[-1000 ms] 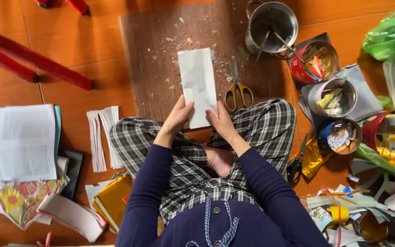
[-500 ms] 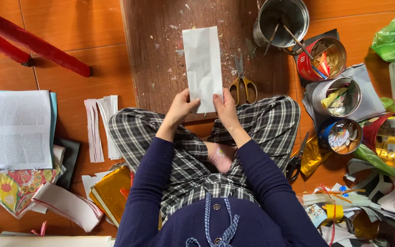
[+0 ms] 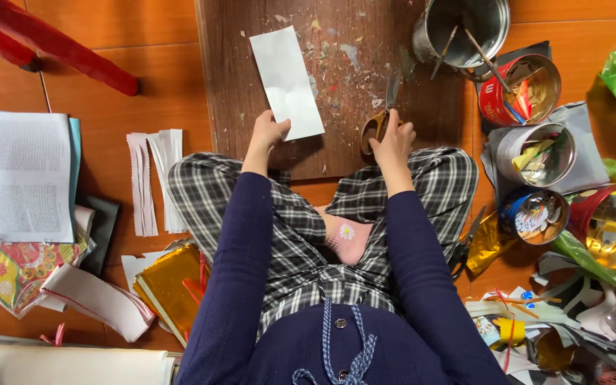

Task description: Cutting paper strips and sticking them onto a decorative bowl

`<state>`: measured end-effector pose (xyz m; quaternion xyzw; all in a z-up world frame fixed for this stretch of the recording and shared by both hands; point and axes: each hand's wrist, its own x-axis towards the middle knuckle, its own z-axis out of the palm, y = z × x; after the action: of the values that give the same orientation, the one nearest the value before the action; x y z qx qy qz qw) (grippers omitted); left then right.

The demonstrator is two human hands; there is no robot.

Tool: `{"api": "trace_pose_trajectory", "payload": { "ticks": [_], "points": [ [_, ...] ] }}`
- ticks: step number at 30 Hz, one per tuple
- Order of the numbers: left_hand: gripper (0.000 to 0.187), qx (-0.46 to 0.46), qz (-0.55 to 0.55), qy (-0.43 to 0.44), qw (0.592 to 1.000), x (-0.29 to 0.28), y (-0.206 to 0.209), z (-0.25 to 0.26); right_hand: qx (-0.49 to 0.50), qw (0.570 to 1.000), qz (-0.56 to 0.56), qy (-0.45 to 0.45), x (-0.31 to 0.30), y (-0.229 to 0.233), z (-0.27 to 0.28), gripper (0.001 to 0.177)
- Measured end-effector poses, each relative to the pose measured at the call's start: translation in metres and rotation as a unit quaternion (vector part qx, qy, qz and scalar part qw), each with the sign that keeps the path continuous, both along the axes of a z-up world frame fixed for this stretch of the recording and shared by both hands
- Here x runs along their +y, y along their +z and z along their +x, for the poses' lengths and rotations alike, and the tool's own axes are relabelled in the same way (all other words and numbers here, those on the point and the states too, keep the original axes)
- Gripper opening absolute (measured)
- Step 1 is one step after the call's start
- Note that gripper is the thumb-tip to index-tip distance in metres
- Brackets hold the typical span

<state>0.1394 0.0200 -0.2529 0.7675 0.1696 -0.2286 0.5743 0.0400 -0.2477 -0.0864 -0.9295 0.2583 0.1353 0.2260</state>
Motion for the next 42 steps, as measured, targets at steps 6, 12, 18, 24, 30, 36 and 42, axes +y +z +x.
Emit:
{"api": "trace_pose_trajectory", "payload": {
  "ticks": [6, 12, 18, 24, 30, 36, 42],
  "points": [
    [0.041, 0.010, -0.049, 0.058, 0.997, -0.012, 0.064, -0.009, -0.011, 0.997, 0.072, -0.024, 0.004, 0.006, 0.003, 0.082],
    [0.039, 0.027, -0.176, 0.106, 0.978, -0.016, 0.073, -0.004, -0.130, 0.916, 0.371, -0.076, 0.025, 0.008, -0.018, 0.042],
    [0.036, 0.013, -0.179, 0.123, 0.976, -0.028, 0.052, 0.004, 0.001, 0.874, 0.484, -0.044, 0.065, 0.026, -0.058, 0.045],
    [0.034, 0.036, -0.183, 0.107, 0.977, -0.026, -0.001, 0.007, -0.043, 0.890, 0.449, -0.064, 0.074, 0.031, -0.040, 0.042],
    [0.033, 0.046, -0.193, 0.115, 0.973, -0.026, 0.054, 0.004, 0.044, 0.948, 0.312, -0.045, 0.043, -0.048, -0.017, 0.063],
    [0.037, 0.031, -0.177, 0.099, 0.979, -0.028, 0.052, 0.002, 0.102, 0.961, 0.257, 0.002, 0.061, 0.007, -0.009, 0.064],
    [0.040, 0.022, -0.187, 0.087, 0.978, -0.026, 0.039, 0.004, 0.121, 0.971, 0.206, 0.030, 0.065, 0.012, -0.008, 0.065]
  ]
}}
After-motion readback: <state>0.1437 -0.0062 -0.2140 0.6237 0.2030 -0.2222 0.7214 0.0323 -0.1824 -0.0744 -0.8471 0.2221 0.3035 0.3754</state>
